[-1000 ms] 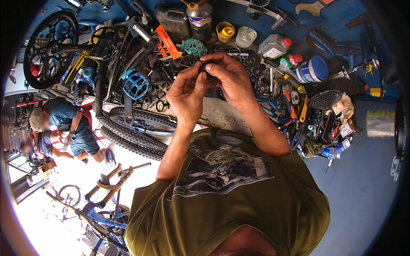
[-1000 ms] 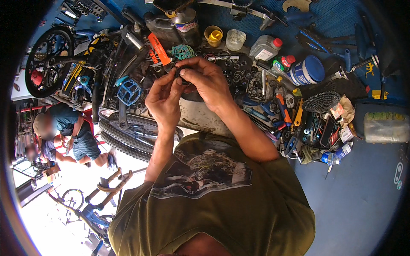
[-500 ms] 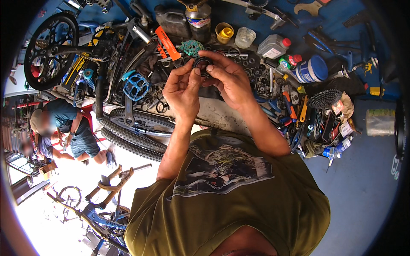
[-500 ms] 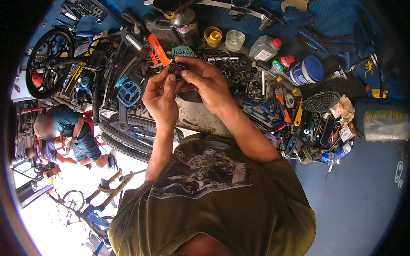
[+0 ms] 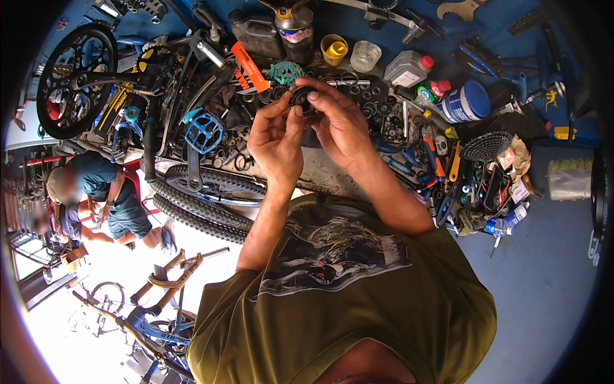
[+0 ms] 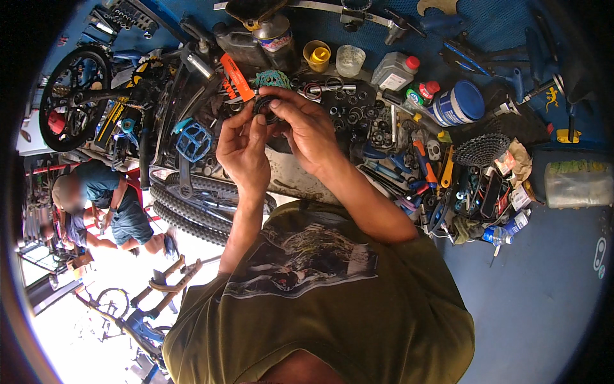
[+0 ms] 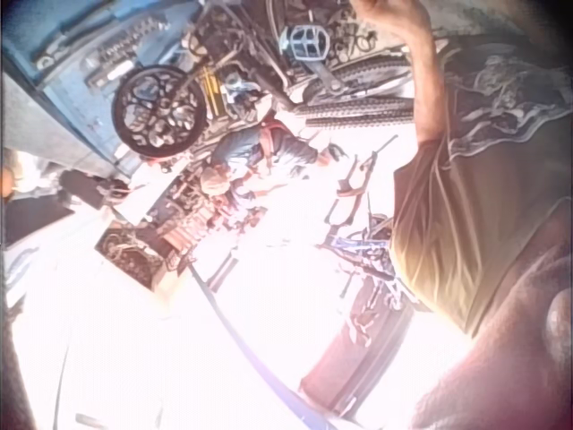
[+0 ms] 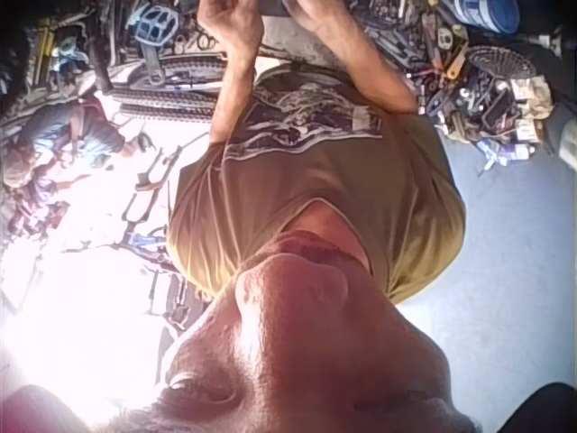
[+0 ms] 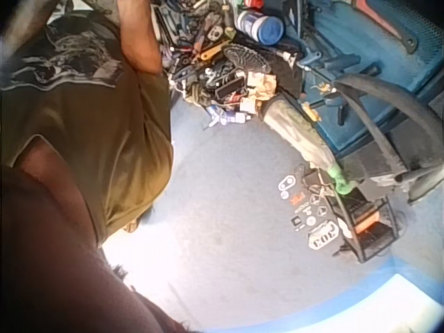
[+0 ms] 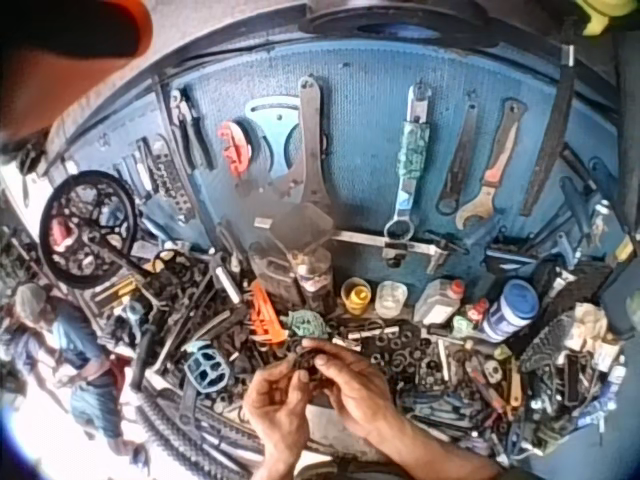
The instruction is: The person handles small bicycle components on a cluttered workbench, repeatedly picking up bearings, seals, and a cassette sprocket. They apply lubricant from a small tube to the parts and rotate them to spread the grease. The person continues to handle and lubricate multiple small parts throughout the clip.
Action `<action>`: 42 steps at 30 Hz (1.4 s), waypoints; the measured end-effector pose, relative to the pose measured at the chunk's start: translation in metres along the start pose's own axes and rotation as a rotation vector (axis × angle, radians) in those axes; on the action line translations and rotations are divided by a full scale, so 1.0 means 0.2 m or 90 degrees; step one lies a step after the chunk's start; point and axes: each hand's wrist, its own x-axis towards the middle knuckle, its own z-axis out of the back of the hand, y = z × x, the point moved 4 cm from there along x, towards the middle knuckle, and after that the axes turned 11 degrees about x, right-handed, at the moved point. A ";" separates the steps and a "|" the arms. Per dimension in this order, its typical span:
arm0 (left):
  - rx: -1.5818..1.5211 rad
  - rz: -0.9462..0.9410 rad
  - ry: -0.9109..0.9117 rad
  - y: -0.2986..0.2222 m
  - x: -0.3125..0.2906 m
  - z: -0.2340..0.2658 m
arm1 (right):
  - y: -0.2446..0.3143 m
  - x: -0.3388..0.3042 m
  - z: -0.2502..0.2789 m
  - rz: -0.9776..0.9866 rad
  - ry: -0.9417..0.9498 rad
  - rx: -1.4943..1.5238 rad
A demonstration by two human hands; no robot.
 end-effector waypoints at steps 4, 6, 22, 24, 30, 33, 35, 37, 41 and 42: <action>0.011 -0.033 -0.003 -0.01 0.00 -0.01 | 0.00 0.00 -0.01 0.016 -0.017 -0.021; 0.041 -0.046 -0.006 -0.01 -0.01 -0.01 | 0.00 0.00 -0.01 0.019 -0.023 -0.025; -0.114 0.111 0.012 -0.04 0.05 0.03 | 0.13 0.00 0.00 -0.025 0.141 -0.208; -0.081 0.097 0.013 -0.05 0.05 0.03 | 0.15 0.00 -0.02 -0.018 0.134 -0.277; 0.025 0.028 0.012 -0.09 0.02 0.02 | 0.16 0.00 -0.03 -0.015 0.110 -0.318; 0.039 -0.012 0.007 -0.09 0.02 0.02 | 0.16 0.00 -0.04 -0.015 0.102 -0.308; 0.038 -0.026 0.005 -0.09 0.01 0.03 | 0.15 0.00 -0.05 -0.018 0.103 -0.300; 0.036 -0.028 0.004 -0.09 0.01 0.03 | 0.15 0.00 -0.05 -0.010 0.103 -0.292; 0.044 -0.033 0.003 -0.09 0.01 0.03 | 0.14 0.00 -0.05 0.004 0.122 -0.292; 0.044 -0.031 0.005 -0.09 0.01 0.03 | 0.14 0.00 -0.06 0.010 0.121 -0.288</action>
